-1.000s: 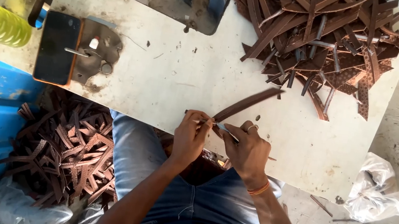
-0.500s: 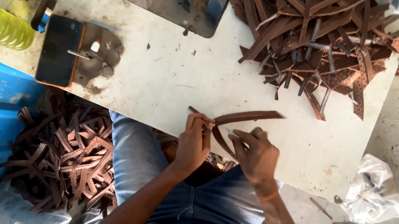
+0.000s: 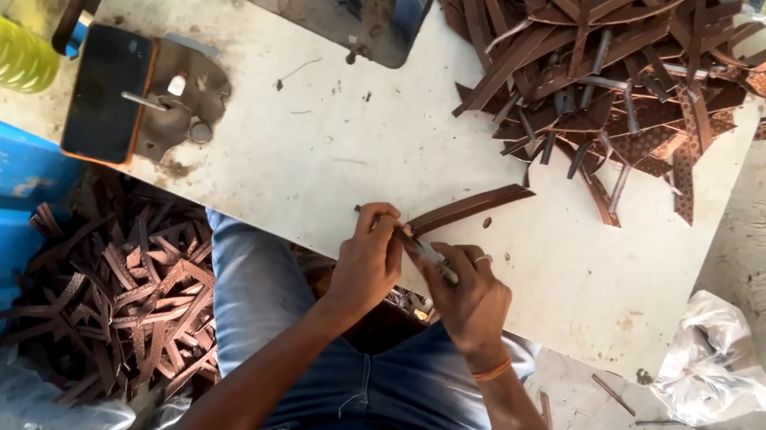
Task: The person trims excess material from leather strips using a small hand-held blade.
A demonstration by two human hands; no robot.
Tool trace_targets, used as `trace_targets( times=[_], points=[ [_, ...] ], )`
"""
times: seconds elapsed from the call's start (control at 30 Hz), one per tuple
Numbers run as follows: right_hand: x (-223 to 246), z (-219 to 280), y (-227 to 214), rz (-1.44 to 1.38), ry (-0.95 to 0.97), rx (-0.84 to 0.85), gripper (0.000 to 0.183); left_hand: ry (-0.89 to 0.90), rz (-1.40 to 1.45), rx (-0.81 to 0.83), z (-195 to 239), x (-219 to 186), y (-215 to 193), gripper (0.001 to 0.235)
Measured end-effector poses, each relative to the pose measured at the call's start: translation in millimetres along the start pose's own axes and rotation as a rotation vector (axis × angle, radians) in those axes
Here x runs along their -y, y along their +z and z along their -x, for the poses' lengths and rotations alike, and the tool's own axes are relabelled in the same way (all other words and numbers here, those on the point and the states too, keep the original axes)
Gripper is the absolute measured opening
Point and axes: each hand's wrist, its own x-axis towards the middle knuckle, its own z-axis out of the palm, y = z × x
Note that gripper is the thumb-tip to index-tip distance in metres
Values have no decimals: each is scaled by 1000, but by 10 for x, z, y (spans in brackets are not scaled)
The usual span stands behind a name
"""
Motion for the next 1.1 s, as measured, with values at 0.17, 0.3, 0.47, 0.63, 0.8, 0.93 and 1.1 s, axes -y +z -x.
trace_targets(
  times=[0.17,0.3,0.47,0.63,0.8,0.93,1.1],
  points=[
    [-35,119,16,-102,52,69,43,-5,28,24,10,33,-5,10],
    [27,154,-31,-183,62,52,70,62,61,3,13,89,11,10],
    [-84,242,32,-267,194,46,49,42,-24,61,-95,-147,-73,11],
    [-139,167,54,-387,262,0,33,8,-227,123,-120,-54,104,11],
    [-395,165,144,-278,163,27,21,-250,147,49,-215,-80,-55,19],
    [-195,51,-36,-146,162,15,25,-251,118,20,-95,-50,30,22],
    [127,-165,-280,-111,11,36,32,-251,49,64,-101,-120,-34,21]
  ],
)
